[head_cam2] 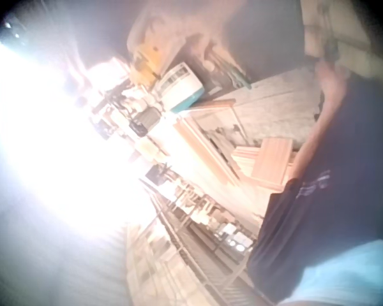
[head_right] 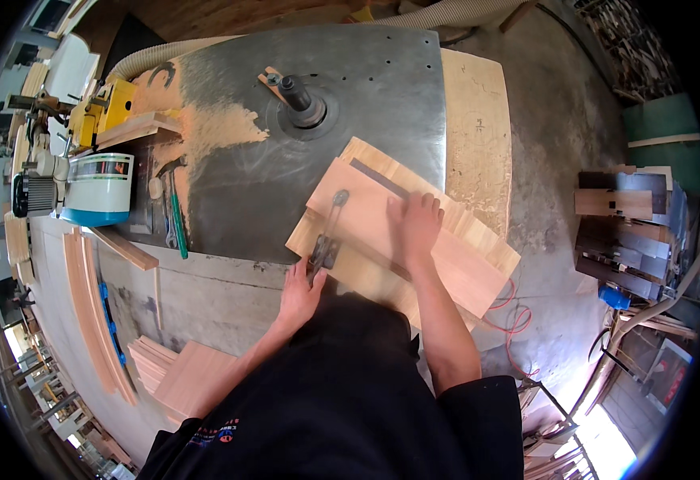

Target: The person uses a router table to shape the edge of a wooden plank. They guide the wood along a fence using a jig, then flip the plank to shape the opposite edge. The person repeats this process for multiple planks, stacking the finished pieces.

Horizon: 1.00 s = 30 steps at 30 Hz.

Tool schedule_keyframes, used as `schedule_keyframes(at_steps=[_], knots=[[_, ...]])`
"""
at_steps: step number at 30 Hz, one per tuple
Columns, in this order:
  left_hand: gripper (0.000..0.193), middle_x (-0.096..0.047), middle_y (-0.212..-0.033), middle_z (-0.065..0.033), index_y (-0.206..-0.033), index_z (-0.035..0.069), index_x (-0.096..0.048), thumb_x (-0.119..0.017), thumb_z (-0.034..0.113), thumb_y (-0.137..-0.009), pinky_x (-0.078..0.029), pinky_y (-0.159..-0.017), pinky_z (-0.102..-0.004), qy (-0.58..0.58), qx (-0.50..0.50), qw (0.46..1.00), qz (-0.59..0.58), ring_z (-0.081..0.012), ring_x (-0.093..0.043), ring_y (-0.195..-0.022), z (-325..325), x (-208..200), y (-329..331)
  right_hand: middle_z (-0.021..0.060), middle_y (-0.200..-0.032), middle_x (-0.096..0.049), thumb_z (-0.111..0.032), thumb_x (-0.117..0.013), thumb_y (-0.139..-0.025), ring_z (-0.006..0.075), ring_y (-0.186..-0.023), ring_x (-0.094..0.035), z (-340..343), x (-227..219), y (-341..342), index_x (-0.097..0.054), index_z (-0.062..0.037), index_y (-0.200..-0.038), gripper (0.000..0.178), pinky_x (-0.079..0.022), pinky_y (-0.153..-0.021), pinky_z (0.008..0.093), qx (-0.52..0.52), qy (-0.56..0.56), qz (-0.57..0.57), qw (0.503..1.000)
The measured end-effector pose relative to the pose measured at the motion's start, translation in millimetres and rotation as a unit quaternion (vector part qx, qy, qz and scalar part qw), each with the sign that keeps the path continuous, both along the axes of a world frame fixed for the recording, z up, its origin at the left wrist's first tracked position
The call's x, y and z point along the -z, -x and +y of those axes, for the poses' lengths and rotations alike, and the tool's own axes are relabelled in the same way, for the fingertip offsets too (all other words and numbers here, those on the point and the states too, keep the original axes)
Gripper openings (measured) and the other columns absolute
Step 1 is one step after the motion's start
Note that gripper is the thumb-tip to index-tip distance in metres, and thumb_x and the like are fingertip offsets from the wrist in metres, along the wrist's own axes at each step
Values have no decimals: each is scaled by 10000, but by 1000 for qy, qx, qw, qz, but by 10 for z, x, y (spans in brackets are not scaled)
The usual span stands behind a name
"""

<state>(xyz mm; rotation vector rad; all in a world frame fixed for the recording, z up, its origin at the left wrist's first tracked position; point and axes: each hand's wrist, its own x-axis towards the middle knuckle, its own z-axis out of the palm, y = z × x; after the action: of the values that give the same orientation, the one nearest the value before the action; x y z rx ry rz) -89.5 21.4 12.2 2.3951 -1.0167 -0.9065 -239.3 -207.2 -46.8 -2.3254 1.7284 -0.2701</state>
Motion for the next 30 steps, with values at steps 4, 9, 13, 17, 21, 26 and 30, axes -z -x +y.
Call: schedule_keyframes(at_steps=[4, 9, 13, 17, 21, 26, 30], knots=[[541, -662, -1279, -281, -1424, -17, -512, -607, 341, -1030, -502, -978, -496, -70, -78, 973, 204, -442, -641, -1176, 12, 151, -45, 157, -999, -634, -424, -632, -921, 340, -1000, -592, 9, 44, 5, -642, -42, -935, 382, -463, -894, 487, 21, -16, 24, 999], [457, -645, -850, -89, -1383, -18, -546, -597, 308, -1066, -510, -696, -339, 9, -78, 971, 226, -188, -602, -703, 55, 307, -99, 146, -979, -619, -452, -650, -918, 332, -997, -571, 4, 36, -13, -633, -53, -933, 400, -439, -888, 490, 21, 43, -17, 999], [443, -563, -768, -35, -1399, -12, -524, -555, 298, -1084, -482, -652, -337, 94, -11, 993, 68, -166, -520, -648, 114, 294, -103, 142, -1016, -628, -491, -661, -906, 318, -1017, -568, -13, -5, -12, -645, -70, -966, 425, -435, -895, 471, 40, 6, -4, 999], [479, -500, -721, 1, -1467, 10, -440, -520, 306, -1099, -418, -563, -310, -36, -132, 958, 253, -128, -457, -588, 190, 111, -93, 139, -1013, -628, -495, -665, -902, 315, -1017, -568, 3, 19, -6, -642, -76, -968, 425, -435, -899, 467, 45, -7, -1, 999], [506, -459, -691, 46, -1506, 46, -384, -510, 333, -1108, -331, -464, -241, -59, -122, 967, 216, -56, -406, -530, 137, 21, -23, 139, -1003, -628, -486, -664, -904, 317, -1026, -569, 8, 75, 10, -651, -71, -972, 422, -437, -896, 474, 34, 13, -16, 999], [484, -689, -948, -231, -1445, 20, -486, -562, 308, -1063, -514, -843, -492, -2, -85, 992, 97, -413, -666, -882, 15, 12, 19, 140, -1012, -614, -459, -652, -925, 324, -1037, -563, -3, -20, -30, -662, -56, -970, 406, -430, -898, 486, 38, -4, -24, 999], [524, -689, -1150, -283, -1458, 15, -471, -580, 320, -1047, -509, -945, -508, 6, -34, 993, 110, -451, -660, -1074, -19, 82, -66, 135, -984, -598, -453, -652, -935, 320, -1017, -555, -6, -59, -40, -650, -58, -956, 396, -417, -900, 473, 33, -9, -9, 999]])
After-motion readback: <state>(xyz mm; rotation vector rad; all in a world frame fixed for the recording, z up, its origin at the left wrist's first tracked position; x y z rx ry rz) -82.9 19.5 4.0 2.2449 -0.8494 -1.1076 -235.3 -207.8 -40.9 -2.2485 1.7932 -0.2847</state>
